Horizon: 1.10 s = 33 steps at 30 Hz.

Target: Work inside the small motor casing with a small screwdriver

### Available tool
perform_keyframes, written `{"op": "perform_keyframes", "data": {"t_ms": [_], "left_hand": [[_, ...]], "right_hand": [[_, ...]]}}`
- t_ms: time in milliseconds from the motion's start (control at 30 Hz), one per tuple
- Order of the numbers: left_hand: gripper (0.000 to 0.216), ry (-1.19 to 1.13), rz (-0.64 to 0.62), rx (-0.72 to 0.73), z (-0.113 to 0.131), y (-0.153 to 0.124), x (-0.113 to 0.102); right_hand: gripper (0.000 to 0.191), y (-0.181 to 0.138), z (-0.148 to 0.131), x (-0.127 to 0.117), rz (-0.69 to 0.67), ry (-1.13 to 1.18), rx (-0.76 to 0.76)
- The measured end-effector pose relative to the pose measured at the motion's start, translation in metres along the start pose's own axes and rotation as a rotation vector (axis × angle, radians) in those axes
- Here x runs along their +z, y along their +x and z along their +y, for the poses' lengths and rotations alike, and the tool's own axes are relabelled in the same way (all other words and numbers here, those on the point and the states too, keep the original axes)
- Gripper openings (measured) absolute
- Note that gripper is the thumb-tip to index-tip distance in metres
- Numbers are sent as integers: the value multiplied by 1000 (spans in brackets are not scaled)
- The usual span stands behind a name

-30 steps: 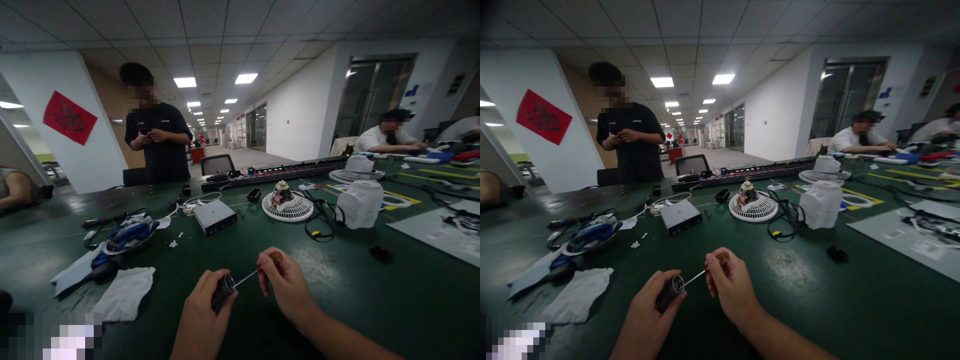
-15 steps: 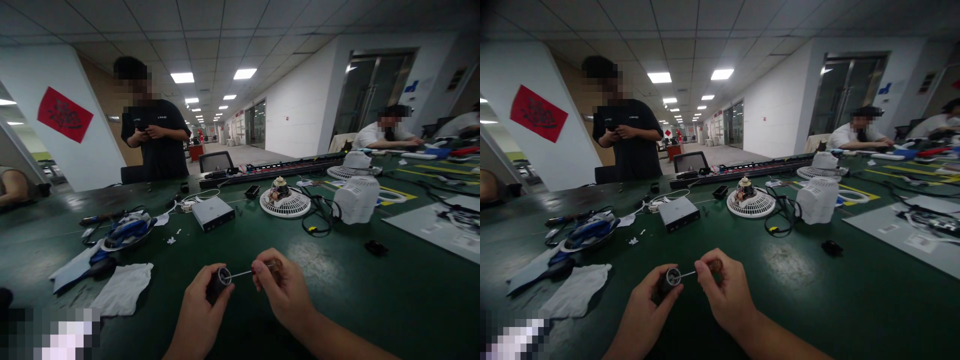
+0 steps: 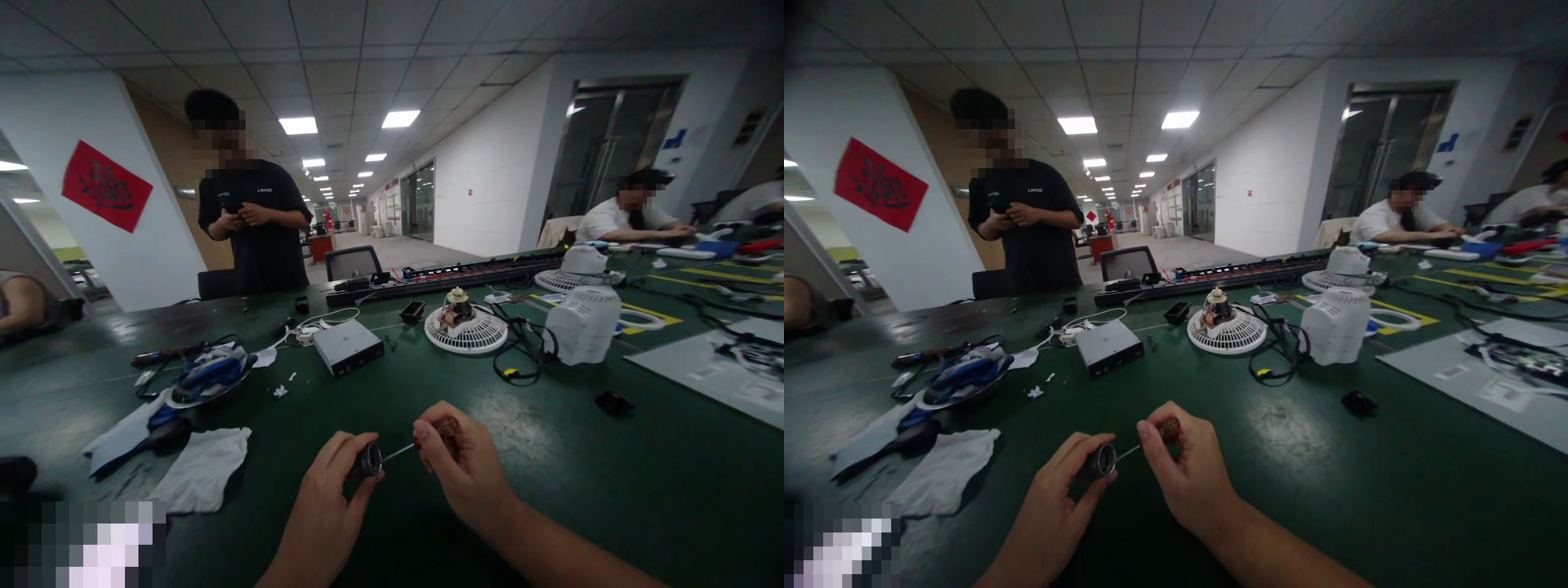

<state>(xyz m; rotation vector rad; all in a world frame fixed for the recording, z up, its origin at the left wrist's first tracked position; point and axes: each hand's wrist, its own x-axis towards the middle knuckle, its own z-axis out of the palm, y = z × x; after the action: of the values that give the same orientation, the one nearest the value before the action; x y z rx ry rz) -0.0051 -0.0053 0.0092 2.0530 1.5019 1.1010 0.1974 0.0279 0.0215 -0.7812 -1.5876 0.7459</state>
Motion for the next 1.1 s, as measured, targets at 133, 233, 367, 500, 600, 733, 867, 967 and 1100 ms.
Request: {"op": "perform_keyframes", "data": {"t_ms": [133,233,367,500,600,733,867,967,1100], "left_hand": [[23,-18,48,-7,1,-1,-1],[22,-20,50,-6,1,0,-2],[24,-26,44,31,3,1,-2],[26,-23,74,-5,4,1,0],[25,-19,70,-21,5,1,0],[24,-6,63,-52,4,-1,-1],[23,-23,63,19,4,-2,-2],[20,-28,79,50,5,-2,-1],[20,-24,65,24,7,-2,1]], "right_hand": [[30,0,-3,2,44,53,-6],[28,-1,-7,3,46,68,-47],[25,-4,-7,2,92,72,-96],[23,-6,-6,-1,96,40,-135],[23,-6,-7,-1,44,44,-115],[25,-4,-8,-1,-17,8,-107],[26,-2,-9,0,38,55,-63],[28,-1,-10,1,76,115,-34],[29,-2,-11,-1,70,109,-73]]}}
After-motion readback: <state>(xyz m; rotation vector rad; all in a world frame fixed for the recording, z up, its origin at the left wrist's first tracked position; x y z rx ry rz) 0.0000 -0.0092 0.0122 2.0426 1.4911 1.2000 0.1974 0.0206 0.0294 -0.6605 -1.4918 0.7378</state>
